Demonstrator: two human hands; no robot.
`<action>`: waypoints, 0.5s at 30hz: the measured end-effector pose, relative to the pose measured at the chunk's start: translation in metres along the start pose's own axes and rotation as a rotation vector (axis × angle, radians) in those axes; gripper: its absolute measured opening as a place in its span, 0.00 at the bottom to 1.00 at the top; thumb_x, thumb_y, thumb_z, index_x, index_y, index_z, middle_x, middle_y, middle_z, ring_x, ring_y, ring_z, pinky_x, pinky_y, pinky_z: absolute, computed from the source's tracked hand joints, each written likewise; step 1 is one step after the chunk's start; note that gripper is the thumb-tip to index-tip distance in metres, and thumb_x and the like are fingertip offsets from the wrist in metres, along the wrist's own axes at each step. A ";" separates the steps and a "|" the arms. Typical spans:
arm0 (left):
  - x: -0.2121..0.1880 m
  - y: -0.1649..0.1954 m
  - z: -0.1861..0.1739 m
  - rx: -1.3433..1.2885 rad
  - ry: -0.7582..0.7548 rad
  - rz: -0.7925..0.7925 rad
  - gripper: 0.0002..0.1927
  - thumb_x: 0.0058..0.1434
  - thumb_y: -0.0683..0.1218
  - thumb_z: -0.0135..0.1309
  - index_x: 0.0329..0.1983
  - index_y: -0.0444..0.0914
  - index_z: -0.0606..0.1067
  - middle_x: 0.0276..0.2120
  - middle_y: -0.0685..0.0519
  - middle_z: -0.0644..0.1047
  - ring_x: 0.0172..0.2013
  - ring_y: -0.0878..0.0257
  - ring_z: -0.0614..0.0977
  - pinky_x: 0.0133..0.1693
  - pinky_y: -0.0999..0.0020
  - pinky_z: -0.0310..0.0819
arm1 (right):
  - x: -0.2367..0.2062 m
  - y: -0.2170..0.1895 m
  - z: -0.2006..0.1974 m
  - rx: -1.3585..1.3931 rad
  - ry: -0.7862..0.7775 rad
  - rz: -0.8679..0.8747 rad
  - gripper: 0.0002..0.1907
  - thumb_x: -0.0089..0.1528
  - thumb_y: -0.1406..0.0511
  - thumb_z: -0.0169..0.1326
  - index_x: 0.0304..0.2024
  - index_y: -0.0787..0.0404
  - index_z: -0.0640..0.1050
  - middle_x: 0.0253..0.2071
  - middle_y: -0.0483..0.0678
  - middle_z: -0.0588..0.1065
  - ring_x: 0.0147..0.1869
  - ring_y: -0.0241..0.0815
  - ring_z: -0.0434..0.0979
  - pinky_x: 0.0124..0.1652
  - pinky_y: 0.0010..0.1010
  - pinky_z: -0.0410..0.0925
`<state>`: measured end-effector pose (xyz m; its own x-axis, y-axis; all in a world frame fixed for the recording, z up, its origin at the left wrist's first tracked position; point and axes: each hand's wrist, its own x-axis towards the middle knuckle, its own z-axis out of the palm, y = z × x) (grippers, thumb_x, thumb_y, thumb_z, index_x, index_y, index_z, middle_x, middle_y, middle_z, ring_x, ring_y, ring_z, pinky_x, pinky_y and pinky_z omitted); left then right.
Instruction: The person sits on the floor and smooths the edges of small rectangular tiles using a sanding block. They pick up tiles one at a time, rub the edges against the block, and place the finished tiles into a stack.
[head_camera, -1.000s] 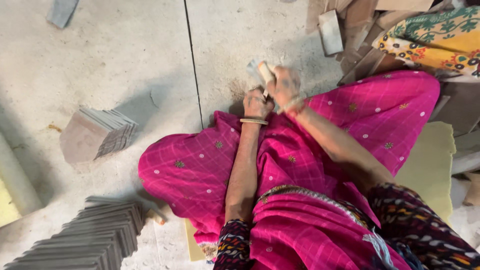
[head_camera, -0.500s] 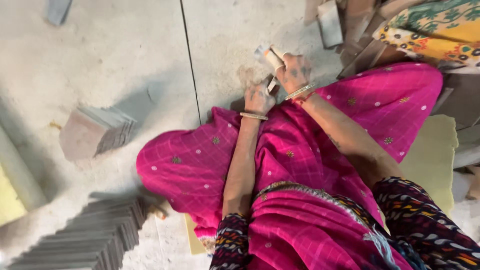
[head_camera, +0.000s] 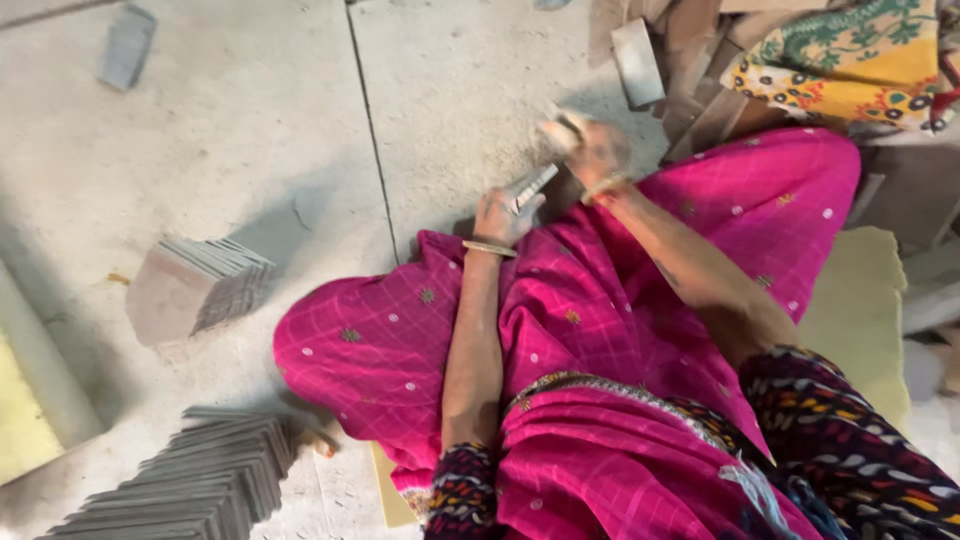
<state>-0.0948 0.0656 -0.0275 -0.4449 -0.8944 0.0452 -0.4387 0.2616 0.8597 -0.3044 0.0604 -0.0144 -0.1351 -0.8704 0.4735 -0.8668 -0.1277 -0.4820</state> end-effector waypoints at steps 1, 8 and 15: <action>0.000 0.003 -0.005 -0.021 0.030 0.051 0.21 0.59 0.51 0.62 0.57 0.48 0.80 0.33 0.41 0.81 0.33 0.45 0.83 0.34 0.54 0.79 | -0.002 0.006 -0.001 0.086 0.157 -0.083 0.15 0.59 0.68 0.58 0.49 0.65 0.82 0.37 0.61 0.80 0.39 0.62 0.80 0.41 0.47 0.71; 0.009 0.016 -0.053 0.073 -0.147 -0.134 0.18 0.56 0.51 0.61 0.51 0.53 0.81 0.33 0.46 0.82 0.31 0.51 0.85 0.37 0.57 0.80 | -0.012 -0.039 -0.014 0.585 -0.077 0.372 0.14 0.68 0.66 0.58 0.52 0.69 0.81 0.38 0.62 0.78 0.37 0.56 0.78 0.40 0.40 0.69; 0.026 -0.018 -0.072 0.319 -0.251 -0.074 0.14 0.48 0.49 0.63 0.37 0.41 0.80 0.35 0.41 0.82 0.39 0.42 0.83 0.43 0.51 0.78 | -0.014 -0.122 -0.008 0.595 0.055 0.242 0.19 0.65 0.68 0.56 0.57 0.70 0.76 0.40 0.61 0.81 0.41 0.48 0.84 0.42 0.36 0.75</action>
<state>-0.0418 0.0114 -0.0054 -0.5623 -0.8093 -0.1702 -0.6793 0.3345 0.6532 -0.2002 0.0922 0.0434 -0.3314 -0.8840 0.3296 -0.3962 -0.1867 -0.8990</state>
